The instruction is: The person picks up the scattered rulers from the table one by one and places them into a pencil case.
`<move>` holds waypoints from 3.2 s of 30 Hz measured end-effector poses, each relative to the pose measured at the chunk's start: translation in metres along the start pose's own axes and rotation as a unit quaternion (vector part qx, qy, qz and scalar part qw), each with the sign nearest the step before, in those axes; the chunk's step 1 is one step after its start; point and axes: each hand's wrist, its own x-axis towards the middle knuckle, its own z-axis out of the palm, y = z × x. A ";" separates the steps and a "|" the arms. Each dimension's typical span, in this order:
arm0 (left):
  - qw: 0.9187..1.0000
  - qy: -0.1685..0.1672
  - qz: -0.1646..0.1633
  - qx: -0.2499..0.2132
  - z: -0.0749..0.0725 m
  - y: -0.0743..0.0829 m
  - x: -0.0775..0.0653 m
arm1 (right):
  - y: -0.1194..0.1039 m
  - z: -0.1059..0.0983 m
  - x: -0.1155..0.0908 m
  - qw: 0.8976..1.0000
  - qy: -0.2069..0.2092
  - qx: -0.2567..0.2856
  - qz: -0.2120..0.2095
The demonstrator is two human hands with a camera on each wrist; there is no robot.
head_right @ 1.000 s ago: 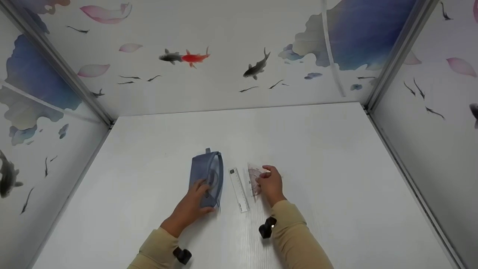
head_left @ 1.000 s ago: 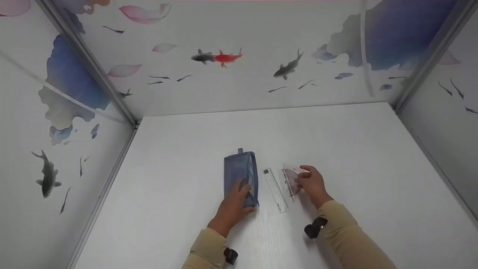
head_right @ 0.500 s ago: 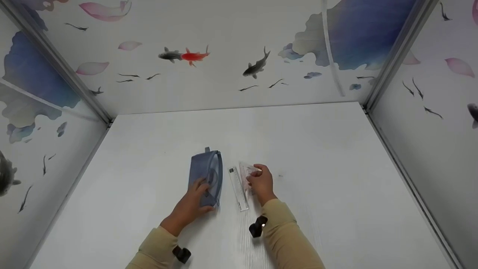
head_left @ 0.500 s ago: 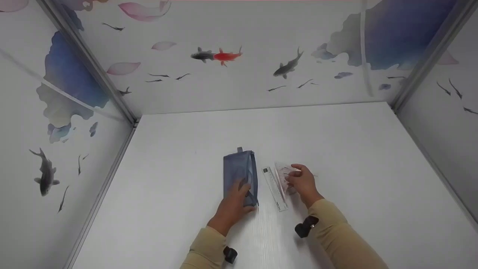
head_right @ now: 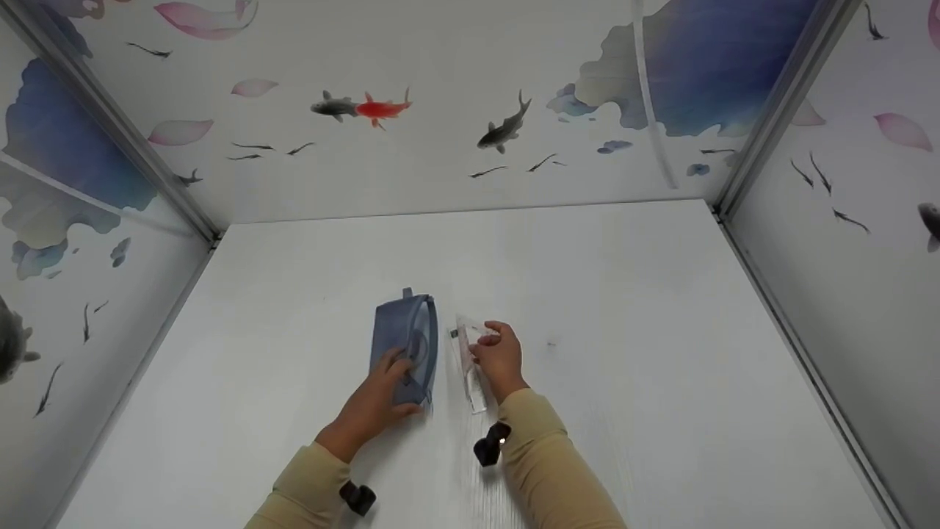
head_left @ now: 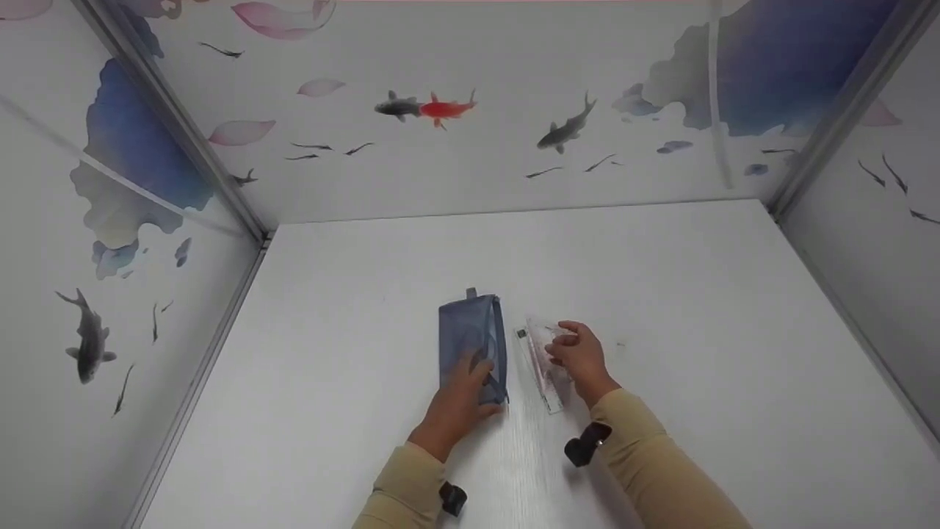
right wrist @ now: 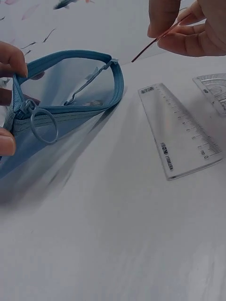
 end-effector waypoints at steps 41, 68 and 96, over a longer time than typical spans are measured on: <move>1.000 -0.005 0.004 -0.013 -0.003 -0.001 0.001 | -0.001 0.049 -0.002 1.000 -0.005 0.028 -0.006; 1.000 0.002 0.010 -0.013 -0.004 -0.001 0.001 | 0.004 0.062 -0.003 1.000 -0.012 0.015 -0.002; 1.000 0.000 0.001 -0.003 -0.005 0.001 0.002 | 0.008 0.053 0.002 0.998 -0.009 -0.052 -0.018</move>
